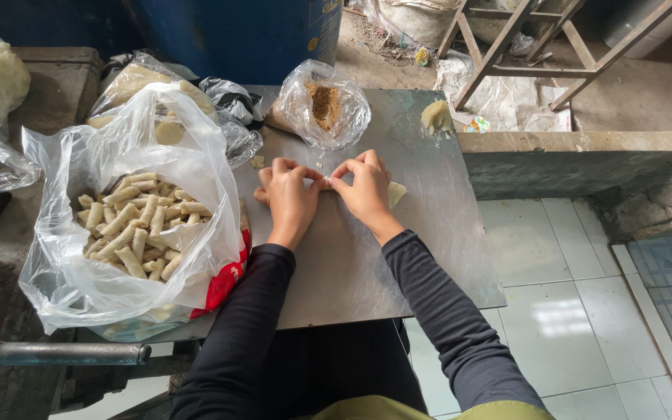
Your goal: The person pinches pieces from a block of dough, presses each piece into a thin wrapper on the metal table, spoons brown filling from a plastic bag onto the wrapper, folds the wrapper over the filling, and places the folded pastry into a plastic bag filled with finished pastries.
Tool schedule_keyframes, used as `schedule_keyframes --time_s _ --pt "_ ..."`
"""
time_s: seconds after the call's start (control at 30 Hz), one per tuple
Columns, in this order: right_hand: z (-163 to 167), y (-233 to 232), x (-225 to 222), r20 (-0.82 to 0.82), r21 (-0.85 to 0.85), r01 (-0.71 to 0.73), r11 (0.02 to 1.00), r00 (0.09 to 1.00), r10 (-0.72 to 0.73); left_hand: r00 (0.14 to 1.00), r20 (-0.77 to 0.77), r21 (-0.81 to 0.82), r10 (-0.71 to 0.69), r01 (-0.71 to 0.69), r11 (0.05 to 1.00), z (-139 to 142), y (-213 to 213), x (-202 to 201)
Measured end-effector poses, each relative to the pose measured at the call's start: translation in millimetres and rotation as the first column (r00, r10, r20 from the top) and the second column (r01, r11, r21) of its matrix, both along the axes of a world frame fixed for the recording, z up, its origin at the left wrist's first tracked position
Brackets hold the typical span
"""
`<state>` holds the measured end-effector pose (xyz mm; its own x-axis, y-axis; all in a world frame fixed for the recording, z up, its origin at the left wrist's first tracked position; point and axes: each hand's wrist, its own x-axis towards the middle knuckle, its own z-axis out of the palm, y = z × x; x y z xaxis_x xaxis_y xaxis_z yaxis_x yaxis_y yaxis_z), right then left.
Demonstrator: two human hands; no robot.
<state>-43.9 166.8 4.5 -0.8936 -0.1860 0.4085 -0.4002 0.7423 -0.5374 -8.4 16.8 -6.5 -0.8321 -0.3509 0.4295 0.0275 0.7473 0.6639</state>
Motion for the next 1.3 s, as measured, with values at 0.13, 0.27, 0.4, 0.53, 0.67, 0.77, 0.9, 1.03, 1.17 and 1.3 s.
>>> schedule_keyframes --time_s 0.13,0.27,0.4,0.53,0.67,0.77,0.9,1.03,1.17,1.3 --pt "5.2 12.5 -1.9 -0.003 0.079 -0.135 0.988 0.991 0.136 0.987 -0.085 -0.162 -0.136 0.121 0.979 -1.0 -5.8 6.7" --pt "4.7 13.6 -3.7 -0.064 0.092 -0.188 0.978 0.979 0.194 0.986 -0.096 -0.225 -0.137 0.112 0.968 -2.5 -4.3 7.5" --pt "-1.7 9.4 -1.9 -0.014 0.124 -0.106 0.987 0.994 0.108 0.992 -0.089 -0.221 -0.09 0.068 0.973 -8.3 2.3 7.8" --pt "-5.4 9.9 -7.2 0.153 0.054 -0.059 0.997 0.987 0.051 0.998 0.04 -0.078 -0.056 0.058 0.995 -17.2 1.0 7.5" --pt "-14.1 -1.2 -16.1 0.097 0.032 0.051 0.998 0.994 -0.054 0.999 0.022 -0.073 0.038 -0.037 0.997 -20.6 7.4 -9.4" --pt "-18.5 -10.4 -23.1 -0.006 0.061 0.092 0.994 0.996 -0.092 0.997 -0.036 -0.097 0.072 -0.075 0.992 -18.7 10.6 -22.2" --pt "-1.4 8.4 -28.5 -0.005 -0.002 -0.002 1.0 1.0 0.002 0.992 -0.12 -0.153 0.035 -0.053 0.987 -13.9 9.4 -24.8" --pt "35.3 75.6 -21.7 0.152 0.076 -0.424 0.902 0.899 0.41 0.976 -0.197 -0.149 -0.094 0.065 0.987 -14.9 4.2 -18.7" --pt "38.1 84.8 -12.1 0.354 0.243 -0.417 0.876 0.879 0.32 0.963 -0.214 -0.125 -0.161 0.137 0.983 -16.2 2.4 -16.5" --pt "38.6 72.8 -8.9 0.283 0.304 -0.349 0.887 0.922 0.265 0.981 -0.191 -0.249 -0.041 -0.008 0.968 6.4 8.6 -8.9"
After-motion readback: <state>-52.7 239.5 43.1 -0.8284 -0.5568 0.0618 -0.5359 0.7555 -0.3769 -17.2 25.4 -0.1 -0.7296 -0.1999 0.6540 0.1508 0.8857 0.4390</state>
